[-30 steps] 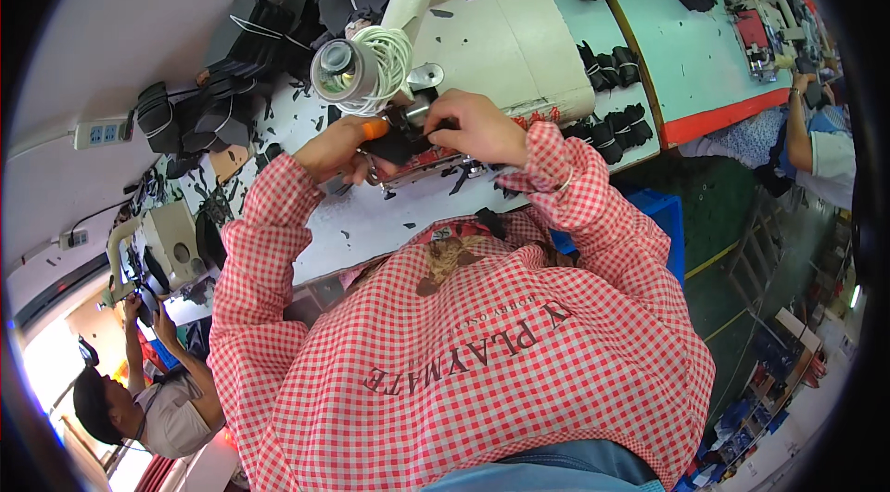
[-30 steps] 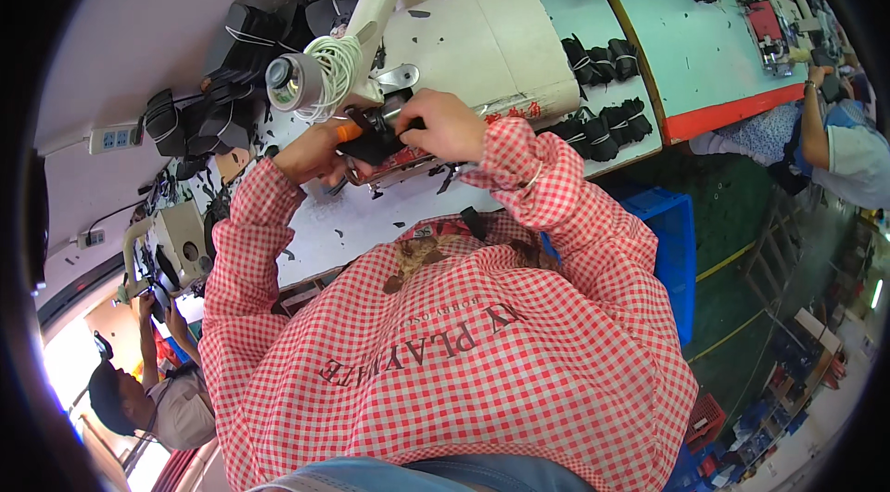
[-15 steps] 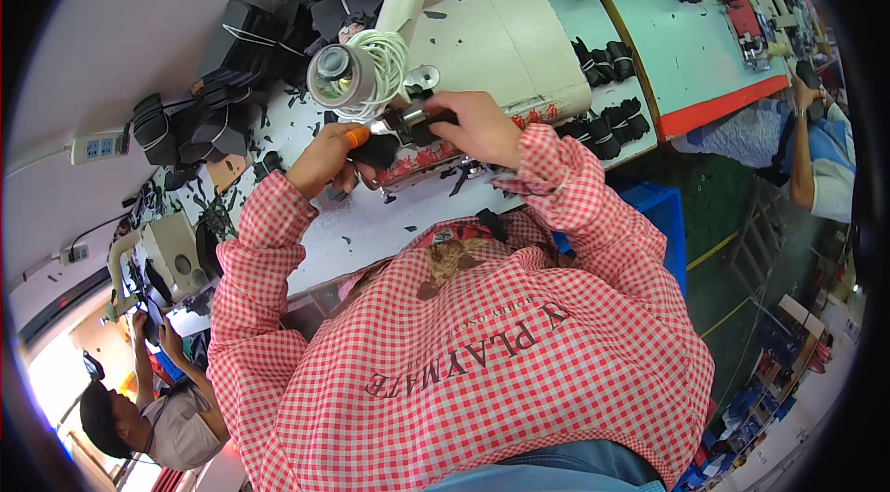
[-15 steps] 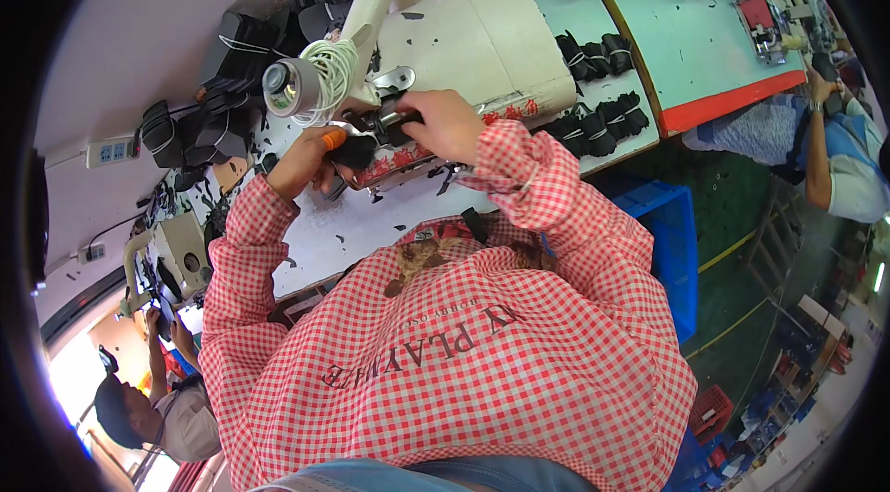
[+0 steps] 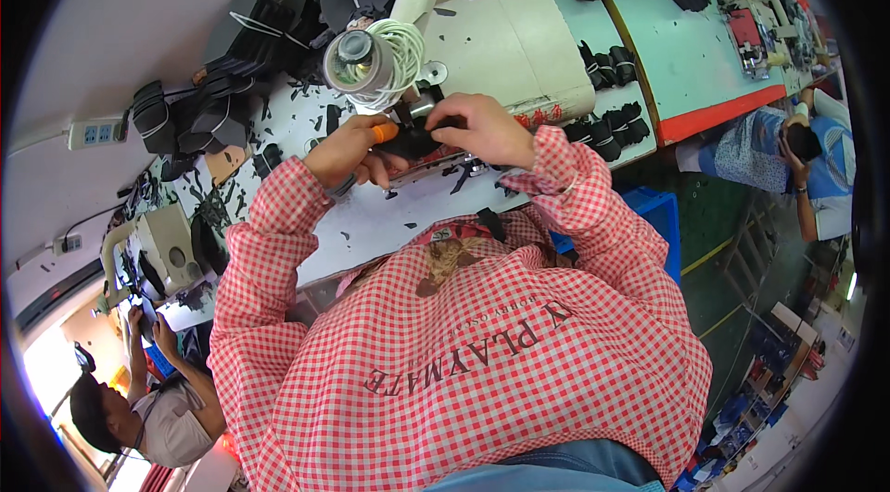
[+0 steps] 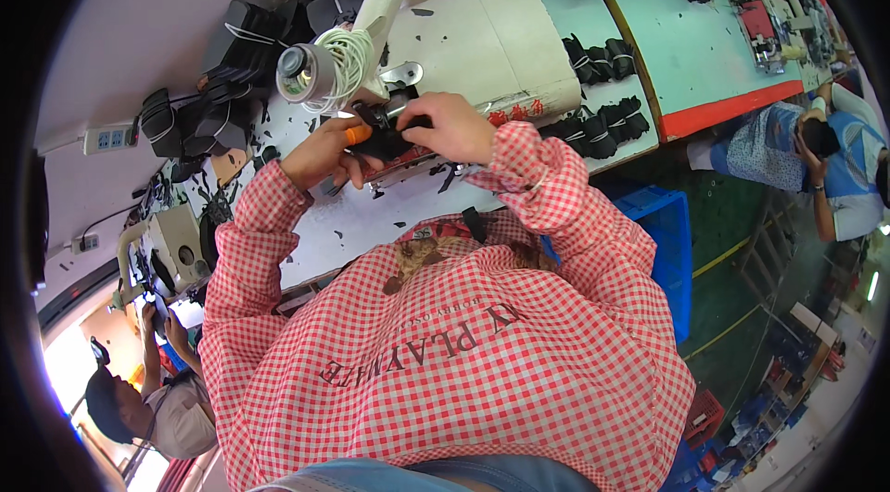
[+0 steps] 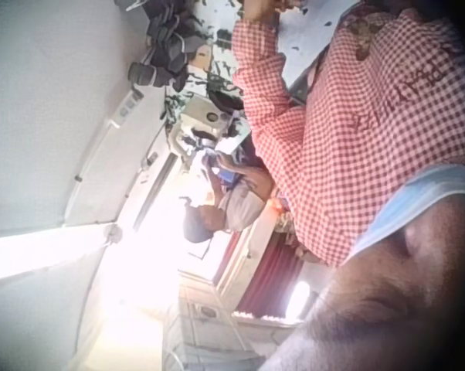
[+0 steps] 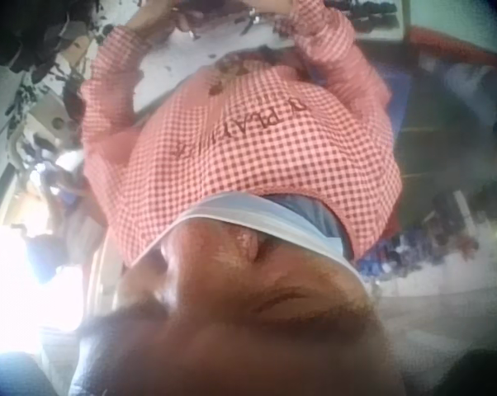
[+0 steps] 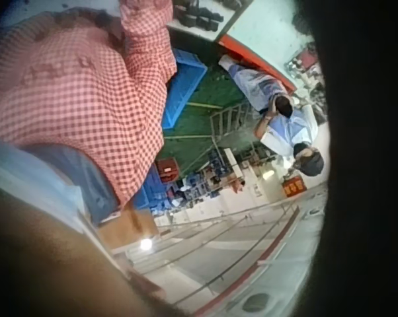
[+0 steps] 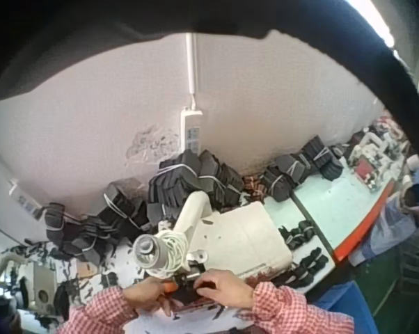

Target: The person trims leather shoe pieces by feeding their edges through a machine by hand, then stacks the processed pieces on the workbench.

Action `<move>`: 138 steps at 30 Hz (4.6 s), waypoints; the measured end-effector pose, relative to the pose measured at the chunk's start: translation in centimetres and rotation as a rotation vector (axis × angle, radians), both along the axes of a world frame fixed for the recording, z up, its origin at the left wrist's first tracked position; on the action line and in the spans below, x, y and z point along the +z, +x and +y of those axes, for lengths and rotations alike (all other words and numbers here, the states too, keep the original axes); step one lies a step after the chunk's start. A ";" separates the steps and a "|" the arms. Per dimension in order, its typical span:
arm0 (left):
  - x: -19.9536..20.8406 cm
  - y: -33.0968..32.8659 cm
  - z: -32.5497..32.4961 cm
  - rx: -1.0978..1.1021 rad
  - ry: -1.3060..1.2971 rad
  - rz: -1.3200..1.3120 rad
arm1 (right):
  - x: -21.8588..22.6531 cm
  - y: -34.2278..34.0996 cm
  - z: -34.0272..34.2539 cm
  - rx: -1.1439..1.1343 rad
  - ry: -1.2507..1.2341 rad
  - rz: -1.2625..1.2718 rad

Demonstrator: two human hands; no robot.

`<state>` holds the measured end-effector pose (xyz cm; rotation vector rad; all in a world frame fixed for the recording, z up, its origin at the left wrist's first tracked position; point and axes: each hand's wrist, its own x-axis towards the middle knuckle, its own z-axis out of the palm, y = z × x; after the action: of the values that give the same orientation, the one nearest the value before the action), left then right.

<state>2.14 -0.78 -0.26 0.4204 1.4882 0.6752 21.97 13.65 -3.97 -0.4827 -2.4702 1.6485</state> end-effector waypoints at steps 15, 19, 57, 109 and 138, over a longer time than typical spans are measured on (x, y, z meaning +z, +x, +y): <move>-1.2 -0.4 -1.3 -0.012 0.031 0.142 | 0.1 0.2 0.6 -0.066 0.088 -0.006; -0.2 1.0 -0.4 0.086 0.047 -0.024 | 0.2 -0.4 0.2 -0.001 -0.045 -0.110; -2.0 2.8 -1.3 0.126 0.085 0.162 | -0.4 0.8 1.4 -0.068 0.050 0.032; -2.1 8.0 -4.3 0.395 0.383 -0.461 | 1.3 1.9 -5.8 -0.357 -0.551 0.019; -2.4 -1.2 -1.8 -0.003 0.008 -0.094 | 0.1 -1.9 -1.6 -0.114 0.184 -0.112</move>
<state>0.94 -2.57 -2.66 0.3920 1.3965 0.6902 20.04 12.04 -3.85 -0.6934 -2.5884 1.3715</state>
